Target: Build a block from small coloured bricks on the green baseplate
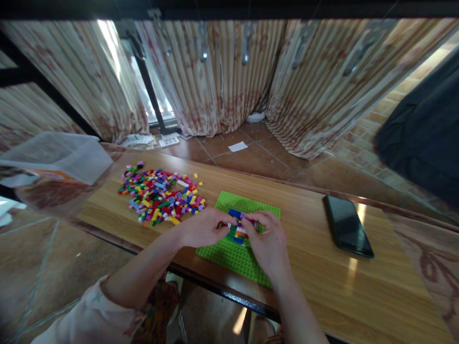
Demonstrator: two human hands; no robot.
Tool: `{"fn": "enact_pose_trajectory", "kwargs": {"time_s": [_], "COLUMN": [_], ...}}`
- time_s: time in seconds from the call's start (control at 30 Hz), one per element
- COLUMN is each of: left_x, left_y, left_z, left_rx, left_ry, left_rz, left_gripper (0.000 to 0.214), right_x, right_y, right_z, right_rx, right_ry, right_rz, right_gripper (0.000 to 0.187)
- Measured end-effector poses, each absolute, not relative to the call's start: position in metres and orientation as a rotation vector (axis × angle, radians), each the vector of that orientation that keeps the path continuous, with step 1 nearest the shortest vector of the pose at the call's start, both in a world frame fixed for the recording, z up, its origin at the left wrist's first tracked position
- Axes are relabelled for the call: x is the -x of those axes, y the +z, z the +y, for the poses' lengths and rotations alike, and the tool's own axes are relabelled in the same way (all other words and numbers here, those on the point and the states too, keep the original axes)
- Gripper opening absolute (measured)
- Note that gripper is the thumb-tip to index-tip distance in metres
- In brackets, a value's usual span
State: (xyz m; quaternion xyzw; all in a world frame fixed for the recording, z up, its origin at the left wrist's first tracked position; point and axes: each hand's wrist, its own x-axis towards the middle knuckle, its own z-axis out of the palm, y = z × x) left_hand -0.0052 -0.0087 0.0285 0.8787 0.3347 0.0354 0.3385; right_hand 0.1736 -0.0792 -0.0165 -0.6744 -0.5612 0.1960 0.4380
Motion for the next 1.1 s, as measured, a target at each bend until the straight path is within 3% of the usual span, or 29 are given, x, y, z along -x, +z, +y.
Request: {"fn": "enact_pose_trajectory", "kwargs": {"time_s": [0.23,0.77,1.1], "left_x": [0.004,0.004,0.016], "left_y": [0.029,0.025,0.027], "left_z": [-0.010,-0.011,0.002], "left_rx": [-2.309,-2.327,-2.260], "left_ry": [0.100,0.145,0.197], "left_rz": [0.887,0.860,0.966], "left_gripper": [0.032,0.033,0.029], "right_x": [-0.170,-0.171,-0.182], "right_y": [-0.022,-0.024,-0.026], "right_z": [-0.075,-0.071,-0.071], "right_rx": [1.779,1.825,1.674], "right_ry": [0.398,0.452,0.769], "right_rz": [-1.387,-1.388,-0.978], "right_gripper": [0.030,0.029,0.045]}}
